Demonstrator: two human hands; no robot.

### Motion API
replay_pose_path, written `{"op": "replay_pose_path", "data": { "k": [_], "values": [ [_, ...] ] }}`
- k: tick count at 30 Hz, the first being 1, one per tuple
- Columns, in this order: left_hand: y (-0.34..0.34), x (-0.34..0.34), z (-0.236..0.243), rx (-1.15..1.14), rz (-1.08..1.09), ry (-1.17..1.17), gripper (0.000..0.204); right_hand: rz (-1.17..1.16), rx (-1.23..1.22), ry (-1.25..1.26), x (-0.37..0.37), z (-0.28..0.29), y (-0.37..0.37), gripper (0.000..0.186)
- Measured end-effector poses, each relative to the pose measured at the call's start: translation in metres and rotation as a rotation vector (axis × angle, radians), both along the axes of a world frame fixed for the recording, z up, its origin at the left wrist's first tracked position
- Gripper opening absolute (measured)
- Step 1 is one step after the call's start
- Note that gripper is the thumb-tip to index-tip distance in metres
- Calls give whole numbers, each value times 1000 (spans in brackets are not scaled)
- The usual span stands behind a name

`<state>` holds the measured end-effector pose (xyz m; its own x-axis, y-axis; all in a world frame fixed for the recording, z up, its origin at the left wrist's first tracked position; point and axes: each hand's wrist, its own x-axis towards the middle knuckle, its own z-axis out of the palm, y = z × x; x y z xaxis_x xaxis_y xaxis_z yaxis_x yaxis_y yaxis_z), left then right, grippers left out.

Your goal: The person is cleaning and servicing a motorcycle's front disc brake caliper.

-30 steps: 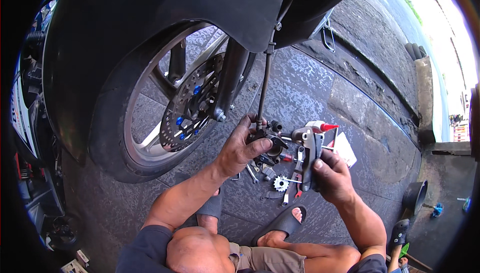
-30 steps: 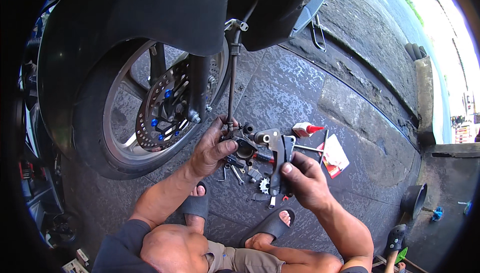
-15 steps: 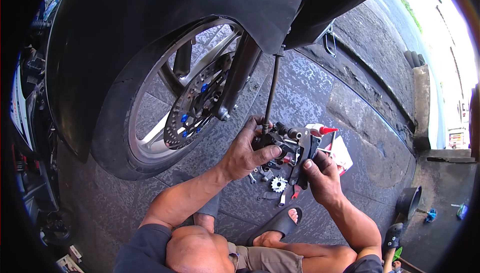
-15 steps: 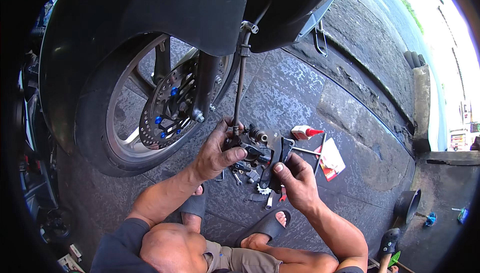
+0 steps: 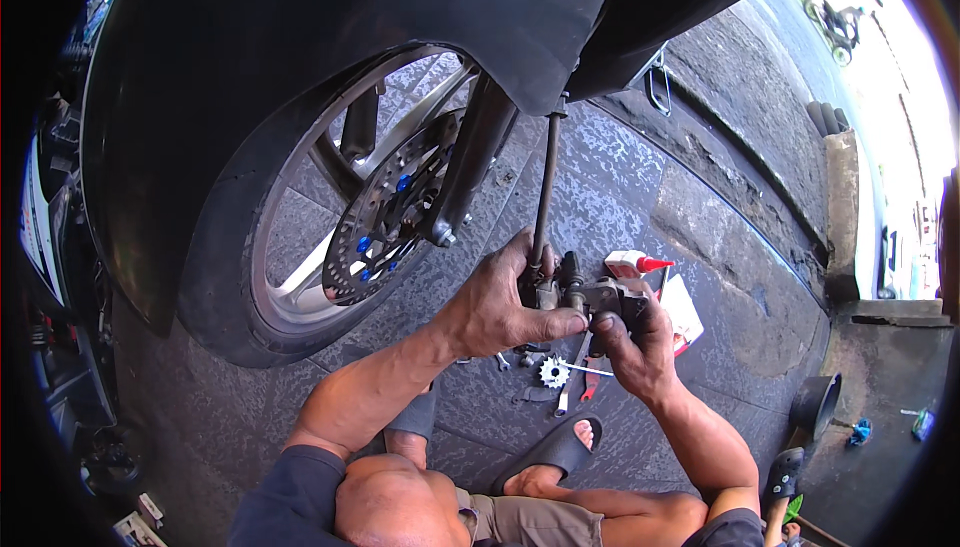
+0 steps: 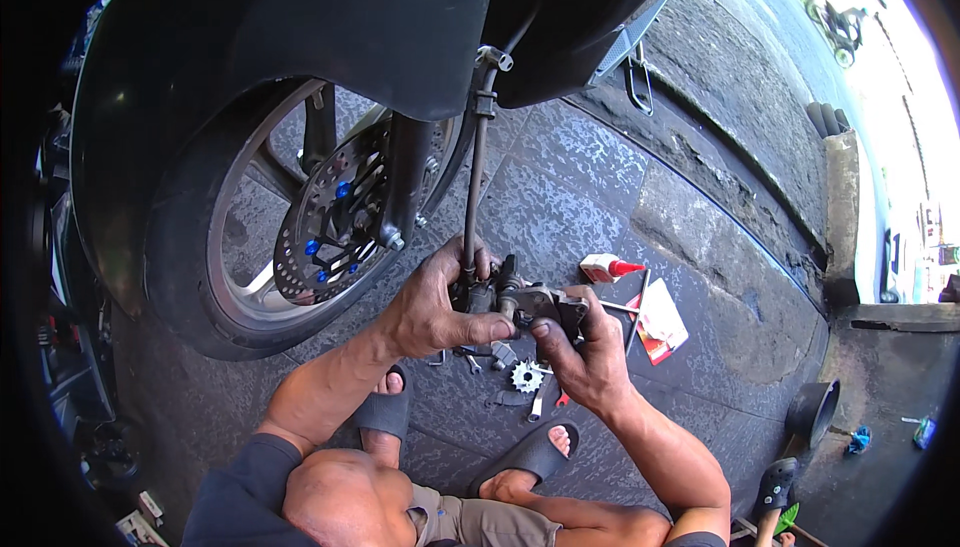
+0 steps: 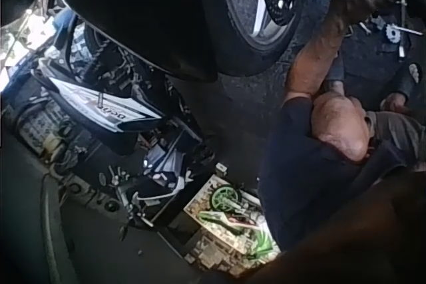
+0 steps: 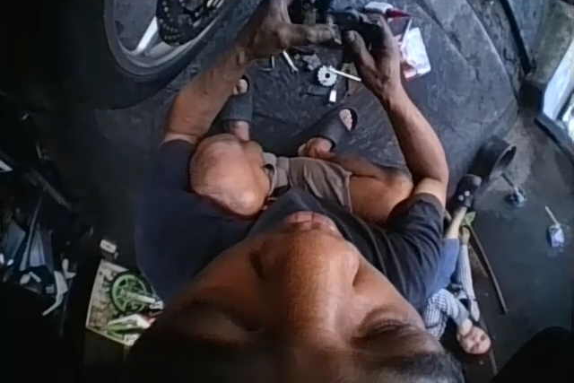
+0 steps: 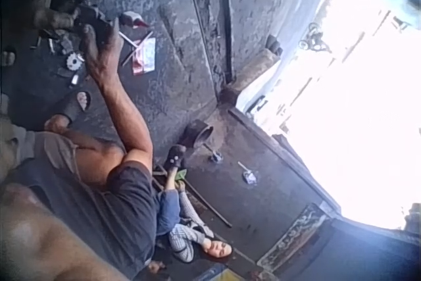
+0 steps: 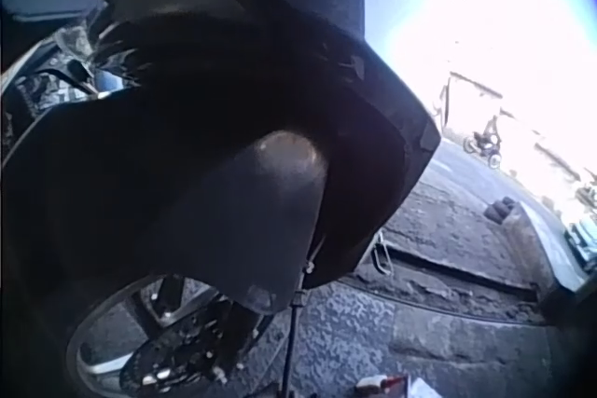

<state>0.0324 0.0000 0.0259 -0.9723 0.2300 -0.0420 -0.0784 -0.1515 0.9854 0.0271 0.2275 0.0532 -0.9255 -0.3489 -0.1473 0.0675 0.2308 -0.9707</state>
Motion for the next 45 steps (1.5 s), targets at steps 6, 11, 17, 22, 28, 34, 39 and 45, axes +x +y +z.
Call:
{"op": "replay_pose_path", "data": {
  "k": [6,11,17,22,28,34,39,45],
  "values": [
    [5,-6,-1,-85,66,197,64,78,239,291,-14,9,-4,22],
    [5,-3,-4,-175,13,222,57,24,199,365,-17,2,-8,23],
    [11,-6,-5,-85,9,161,45,12,180,412,-25,-3,-4,22],
    [26,-8,-26,-9,199,266,46,-21,67,278,-28,-9,-7,23],
    [24,-3,-27,13,131,218,68,16,84,97,-31,-13,5,24],
    [28,2,-22,153,55,75,74,-57,17,-38,-17,-2,0,30],
    [20,-6,-48,141,181,81,72,-90,-154,11,12,26,10,26],
    [41,-1,-28,402,246,11,69,-361,-372,-110,6,5,13,34]
  ]
}}
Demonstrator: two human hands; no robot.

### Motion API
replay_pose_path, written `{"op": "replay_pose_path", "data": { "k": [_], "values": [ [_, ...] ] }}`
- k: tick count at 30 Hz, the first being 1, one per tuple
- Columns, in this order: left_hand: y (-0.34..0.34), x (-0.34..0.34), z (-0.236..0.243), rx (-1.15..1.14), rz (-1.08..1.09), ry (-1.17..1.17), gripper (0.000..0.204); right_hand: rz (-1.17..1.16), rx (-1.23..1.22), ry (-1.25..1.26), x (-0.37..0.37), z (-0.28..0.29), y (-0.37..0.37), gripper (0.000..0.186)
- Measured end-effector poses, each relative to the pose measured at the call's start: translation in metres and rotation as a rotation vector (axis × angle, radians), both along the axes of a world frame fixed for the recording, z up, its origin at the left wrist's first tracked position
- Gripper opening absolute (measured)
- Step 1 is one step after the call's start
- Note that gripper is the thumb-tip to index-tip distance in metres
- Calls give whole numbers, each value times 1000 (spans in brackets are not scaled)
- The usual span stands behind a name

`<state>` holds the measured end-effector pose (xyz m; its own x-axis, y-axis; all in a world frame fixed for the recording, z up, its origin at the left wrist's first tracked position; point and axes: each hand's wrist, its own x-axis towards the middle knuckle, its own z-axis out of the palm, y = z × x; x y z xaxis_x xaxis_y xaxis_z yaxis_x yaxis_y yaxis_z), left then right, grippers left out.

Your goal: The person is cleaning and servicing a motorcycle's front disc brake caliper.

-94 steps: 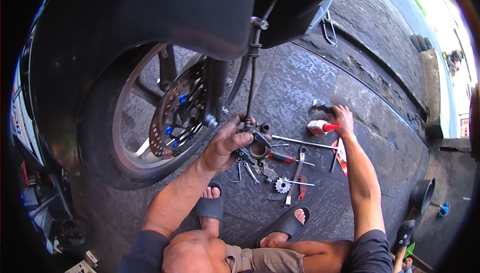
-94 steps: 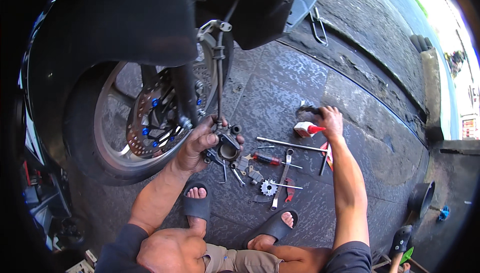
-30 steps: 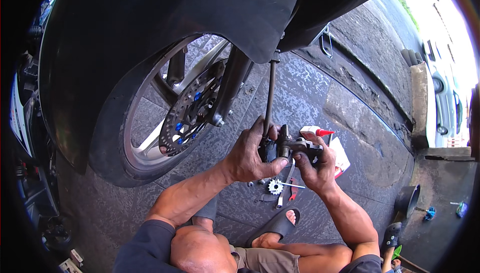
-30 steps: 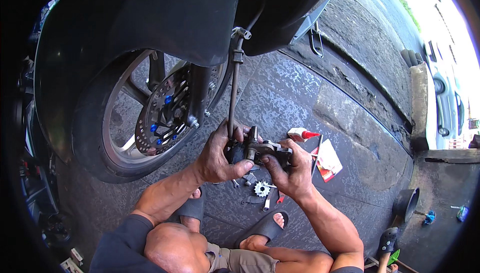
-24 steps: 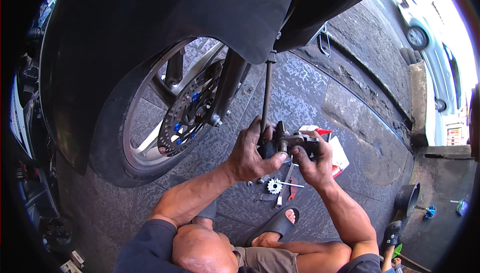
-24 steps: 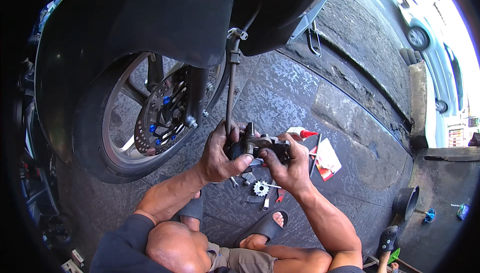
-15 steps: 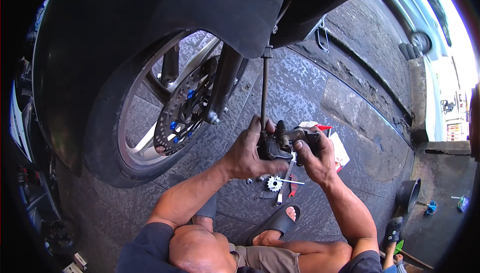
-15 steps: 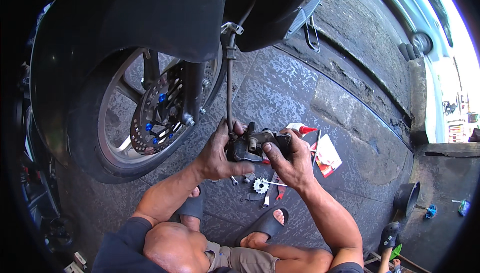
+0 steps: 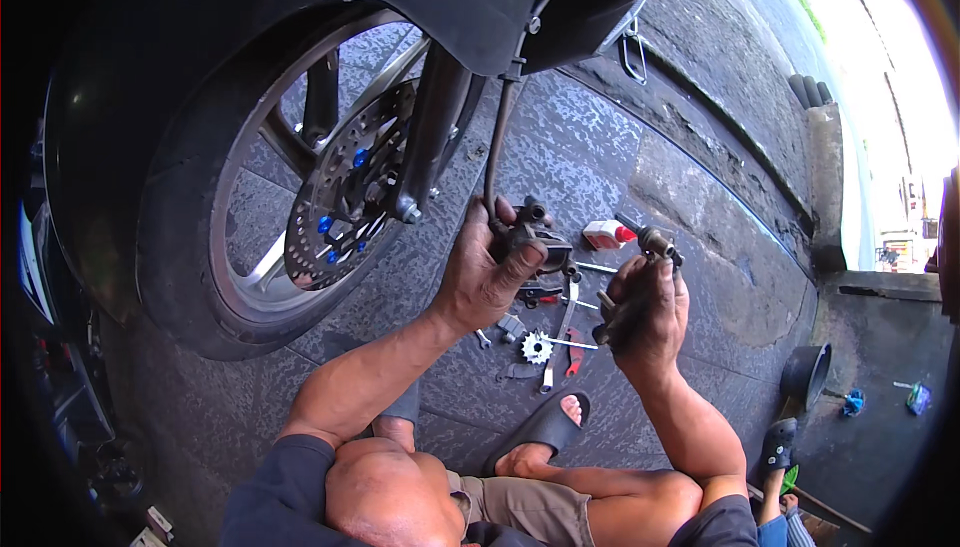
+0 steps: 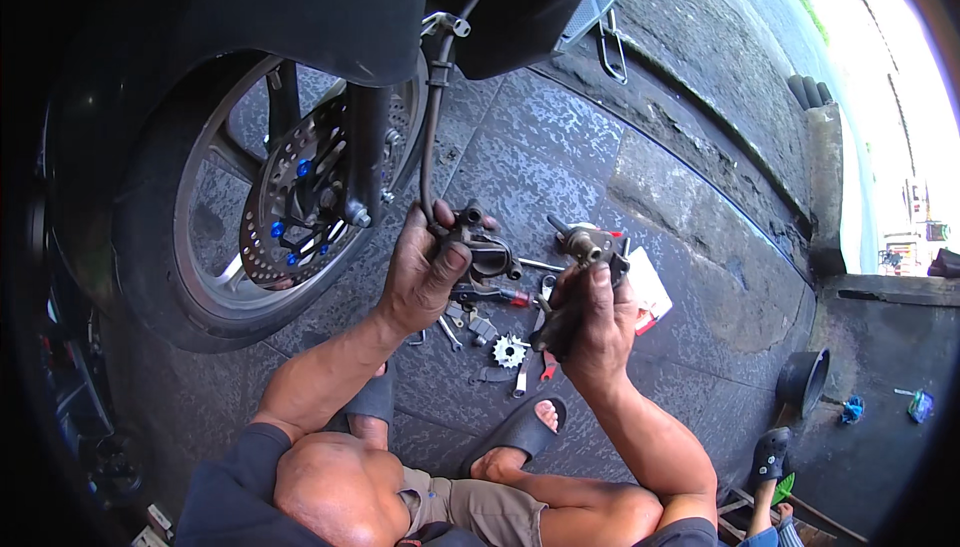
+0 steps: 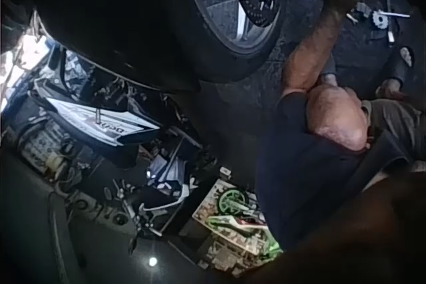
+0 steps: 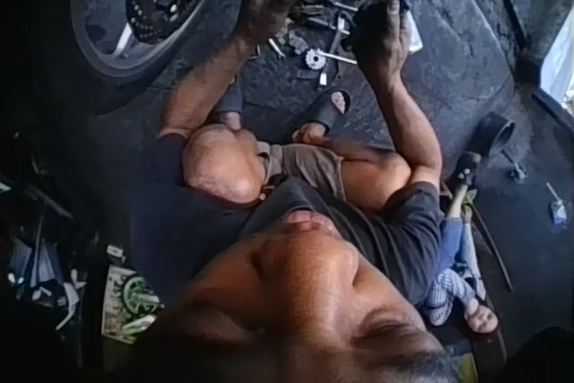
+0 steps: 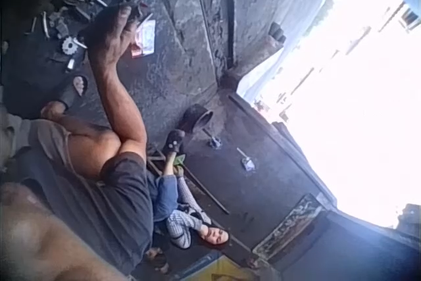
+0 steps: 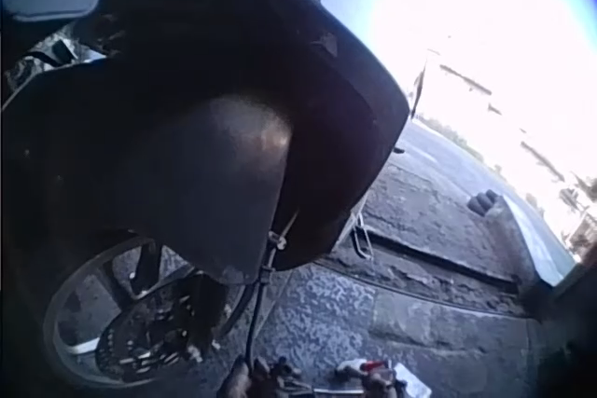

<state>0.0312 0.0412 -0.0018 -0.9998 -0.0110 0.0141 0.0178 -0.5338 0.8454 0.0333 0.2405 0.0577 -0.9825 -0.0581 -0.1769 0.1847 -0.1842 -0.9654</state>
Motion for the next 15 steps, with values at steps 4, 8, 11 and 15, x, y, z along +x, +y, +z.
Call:
{"op": "replay_pose_path", "data": {
  "k": [4,8,11,15],
  "values": [
    [0,6,-6,-69,-19,50,58,-42,-162,-4,-1,-6,-12,34],
    [8,8,7,-13,-16,35,57,-69,-163,10,-5,-13,-17,36],
    [12,8,14,-29,34,26,63,-64,-131,5,-7,-13,-20,35],
    [10,9,8,-12,23,45,62,-65,-81,61,-8,-15,-23,32]
  ]
}}
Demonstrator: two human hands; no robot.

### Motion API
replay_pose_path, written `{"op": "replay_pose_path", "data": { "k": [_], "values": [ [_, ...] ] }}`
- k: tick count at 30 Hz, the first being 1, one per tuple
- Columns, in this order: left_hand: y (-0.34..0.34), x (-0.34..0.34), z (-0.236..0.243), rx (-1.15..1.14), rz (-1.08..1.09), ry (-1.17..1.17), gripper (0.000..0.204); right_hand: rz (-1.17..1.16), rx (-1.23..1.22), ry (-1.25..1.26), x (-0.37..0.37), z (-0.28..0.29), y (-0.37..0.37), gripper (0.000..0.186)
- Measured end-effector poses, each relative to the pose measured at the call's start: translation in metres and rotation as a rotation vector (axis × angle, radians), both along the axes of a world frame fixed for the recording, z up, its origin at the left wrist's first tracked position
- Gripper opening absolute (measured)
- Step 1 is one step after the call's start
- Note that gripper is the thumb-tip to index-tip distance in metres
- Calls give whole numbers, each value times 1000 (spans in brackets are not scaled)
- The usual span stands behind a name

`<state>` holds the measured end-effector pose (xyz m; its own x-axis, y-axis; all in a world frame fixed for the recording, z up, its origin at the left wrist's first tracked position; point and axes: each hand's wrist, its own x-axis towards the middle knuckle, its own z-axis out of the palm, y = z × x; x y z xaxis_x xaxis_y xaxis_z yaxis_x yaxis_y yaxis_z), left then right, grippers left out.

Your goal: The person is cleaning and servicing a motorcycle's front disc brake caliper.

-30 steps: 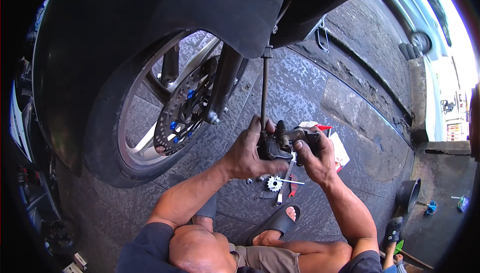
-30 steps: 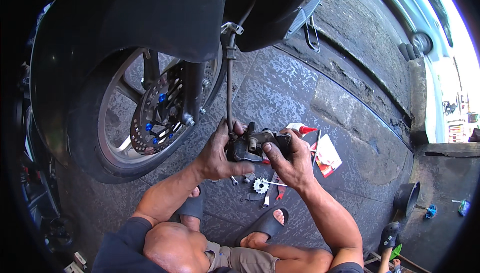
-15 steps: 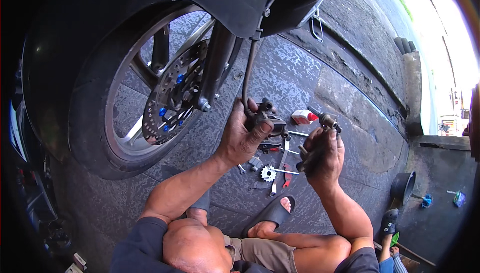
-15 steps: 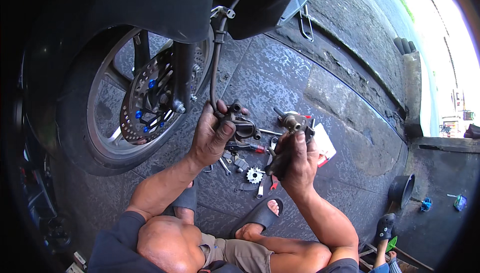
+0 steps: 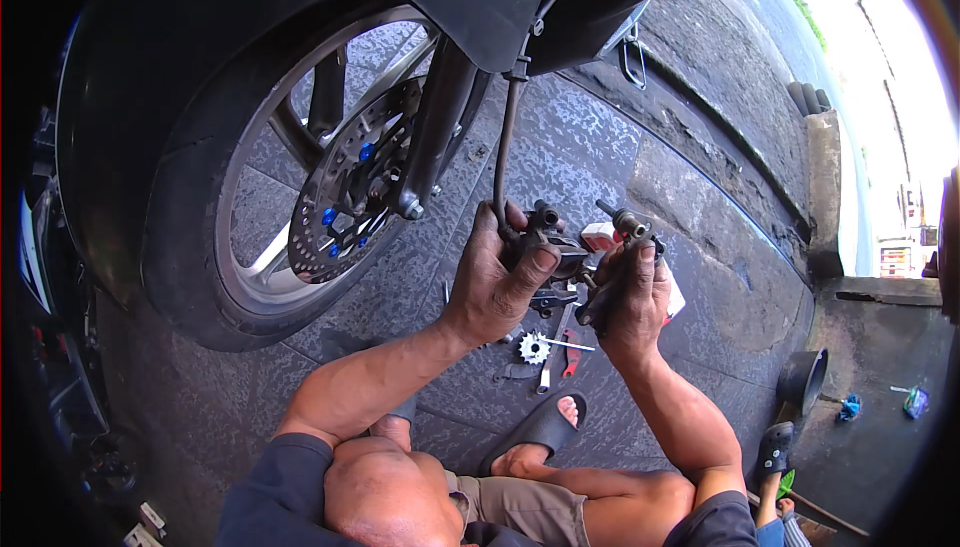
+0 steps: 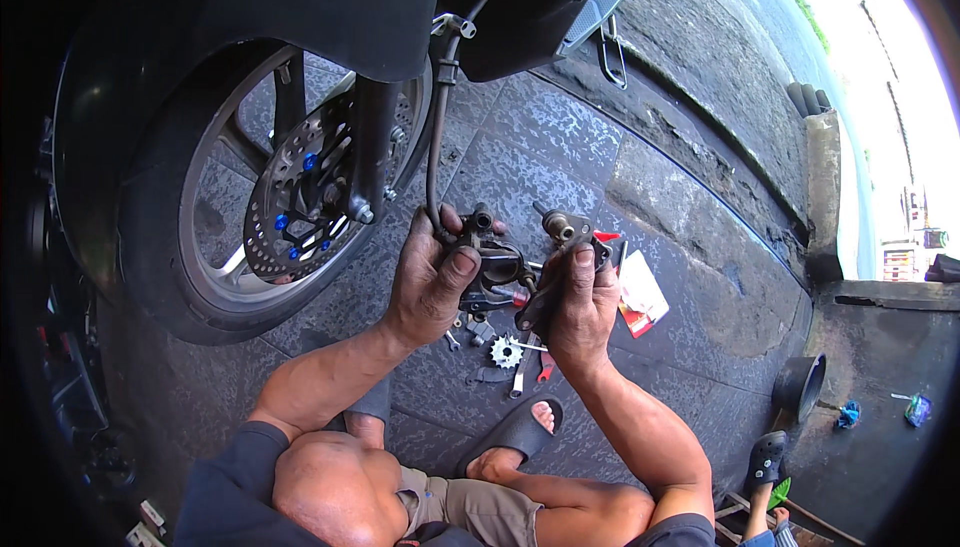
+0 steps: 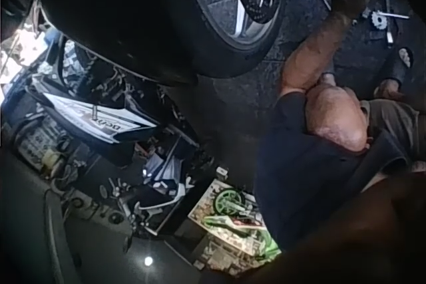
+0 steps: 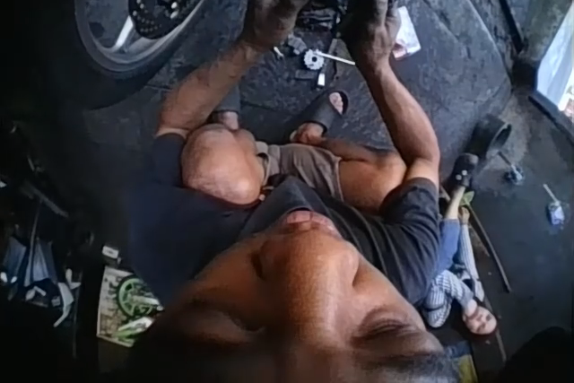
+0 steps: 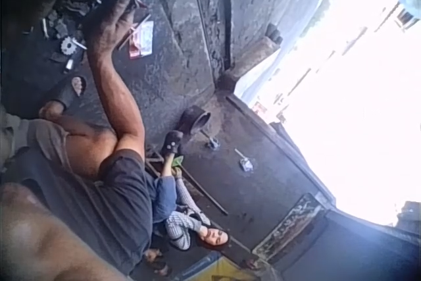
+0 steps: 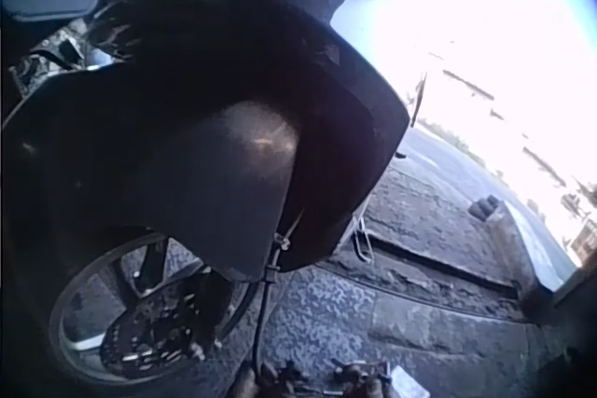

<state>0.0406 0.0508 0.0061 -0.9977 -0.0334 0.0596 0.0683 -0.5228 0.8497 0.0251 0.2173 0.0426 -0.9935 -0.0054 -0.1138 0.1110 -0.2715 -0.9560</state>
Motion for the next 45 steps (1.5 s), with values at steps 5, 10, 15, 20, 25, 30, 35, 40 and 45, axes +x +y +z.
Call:
{"op": "replay_pose_path", "data": {
  "k": [5,10,15,20,25,30,35,40,45],
  "values": [
    [2,4,10,56,-30,35,62,50,-9,59,3,-4,-3,31],
    [7,4,19,52,-11,-34,63,-26,199,96,0,-10,-6,33],
    [13,0,1,46,7,46,63,-54,351,241,-7,-20,-9,35],
    [5,-3,3,22,-49,-44,62,132,146,10,0,-12,2,39],
    [5,-5,10,-40,-73,14,64,104,247,162,2,-9,13,44],
    [-8,-9,15,-460,-40,105,69,118,319,189,8,11,13,51],
    [-18,-7,-9,-42,-178,-61,59,116,385,278,6,34,8,46],
    [-21,-8,-1,-88,-205,-60,60,196,247,113,-1,24,11,41],
    [-23,-5,5,-116,-211,-59,61,277,275,100,3,20,12,41]
  ]
}}
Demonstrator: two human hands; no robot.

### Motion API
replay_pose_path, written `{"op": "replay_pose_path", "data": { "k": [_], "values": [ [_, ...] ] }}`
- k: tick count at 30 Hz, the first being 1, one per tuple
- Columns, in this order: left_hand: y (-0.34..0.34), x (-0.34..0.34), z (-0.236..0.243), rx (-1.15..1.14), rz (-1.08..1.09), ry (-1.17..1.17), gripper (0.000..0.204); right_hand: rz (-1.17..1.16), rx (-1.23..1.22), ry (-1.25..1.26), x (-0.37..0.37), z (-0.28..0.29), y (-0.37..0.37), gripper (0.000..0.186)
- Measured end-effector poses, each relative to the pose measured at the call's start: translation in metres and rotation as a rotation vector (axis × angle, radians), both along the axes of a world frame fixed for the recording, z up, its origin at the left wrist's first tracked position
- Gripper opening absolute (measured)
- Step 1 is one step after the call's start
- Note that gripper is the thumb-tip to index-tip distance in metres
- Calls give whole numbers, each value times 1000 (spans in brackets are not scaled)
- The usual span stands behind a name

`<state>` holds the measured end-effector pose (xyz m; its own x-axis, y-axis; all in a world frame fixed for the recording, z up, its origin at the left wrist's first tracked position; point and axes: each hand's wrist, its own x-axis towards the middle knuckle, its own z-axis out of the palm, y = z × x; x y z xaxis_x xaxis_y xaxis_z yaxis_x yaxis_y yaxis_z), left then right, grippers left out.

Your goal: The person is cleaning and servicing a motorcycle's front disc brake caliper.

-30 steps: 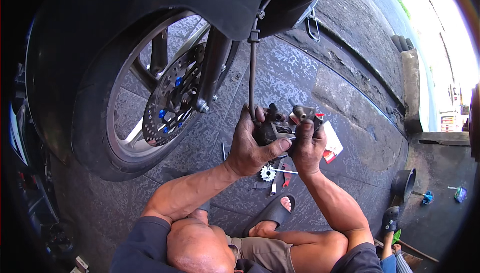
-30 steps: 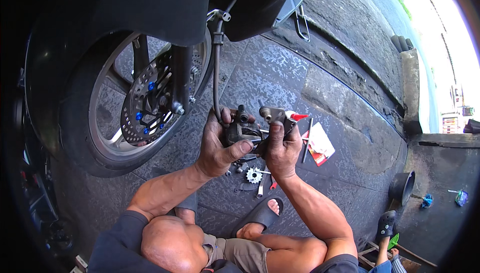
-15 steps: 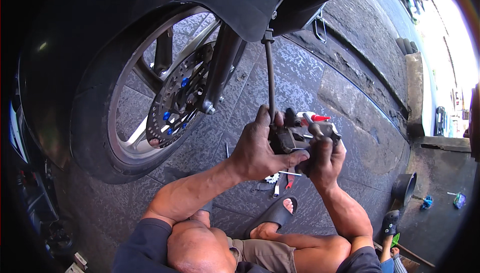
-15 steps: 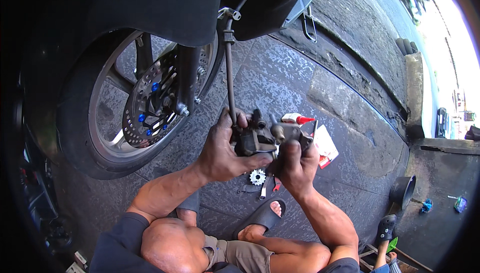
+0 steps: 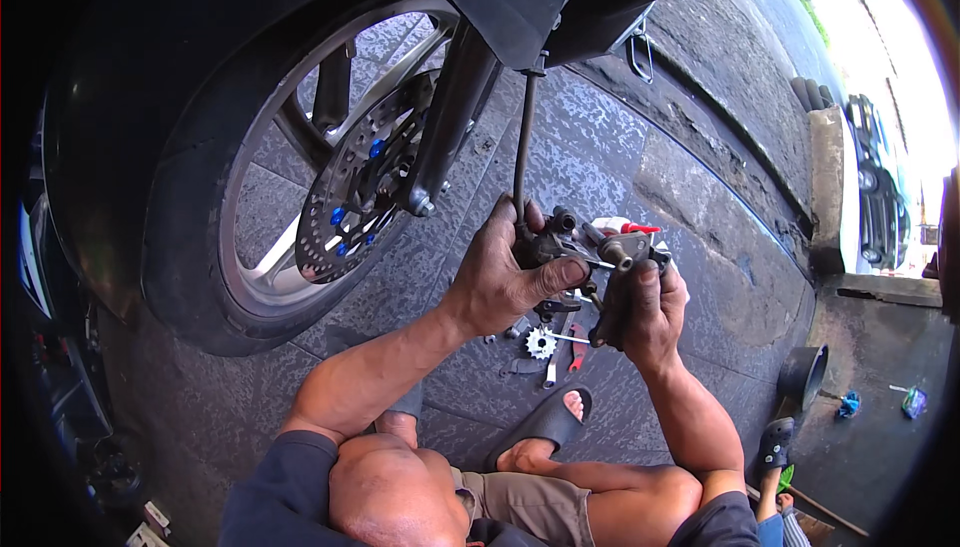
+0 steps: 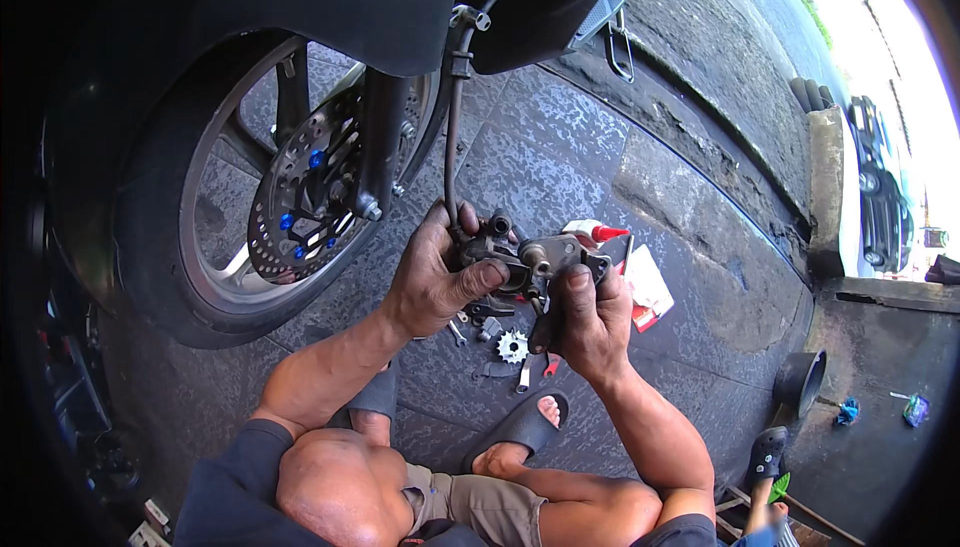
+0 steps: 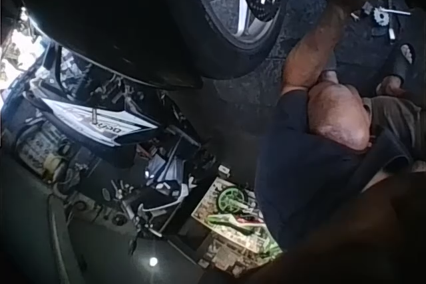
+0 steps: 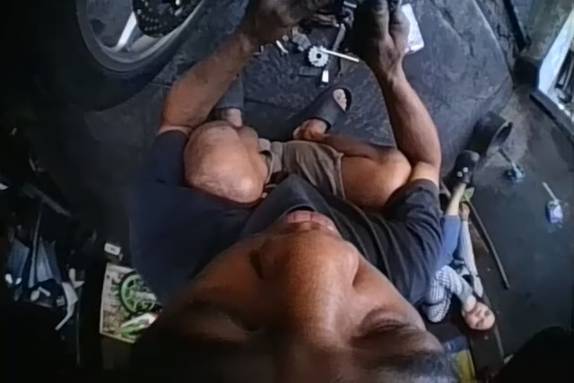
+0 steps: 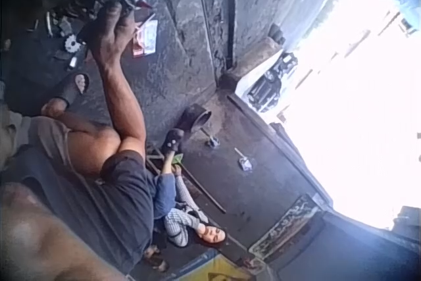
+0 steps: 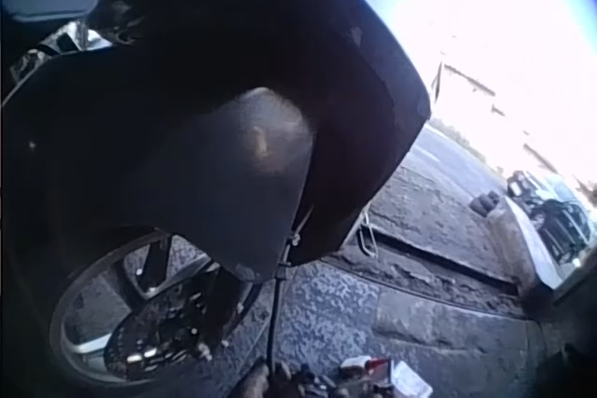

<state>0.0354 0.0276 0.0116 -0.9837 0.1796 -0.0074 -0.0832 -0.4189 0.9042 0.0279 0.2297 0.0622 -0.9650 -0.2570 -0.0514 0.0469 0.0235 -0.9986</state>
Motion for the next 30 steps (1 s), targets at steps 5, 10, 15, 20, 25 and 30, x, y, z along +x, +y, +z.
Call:
{"op": "replay_pose_path", "data": {
  "k": [5,10,15,20,25,30],
  "values": [
    [0,4,4,-41,0,-11,65,-12,-15,-2,3,-2,-3,42],
    [4,3,9,-70,26,27,68,7,-19,6,2,-5,3,38],
    [8,3,10,-72,85,42,72,8,-26,-18,3,-4,3,37],
    [6,4,10,-95,82,41,71,67,18,-38,2,2,1,47],
    [7,3,11,-223,88,109,71,80,83,20,2,-9,10,45],
    [5,3,11,-247,106,126,74,53,120,64,1,-7,0,43]
  ]
}}
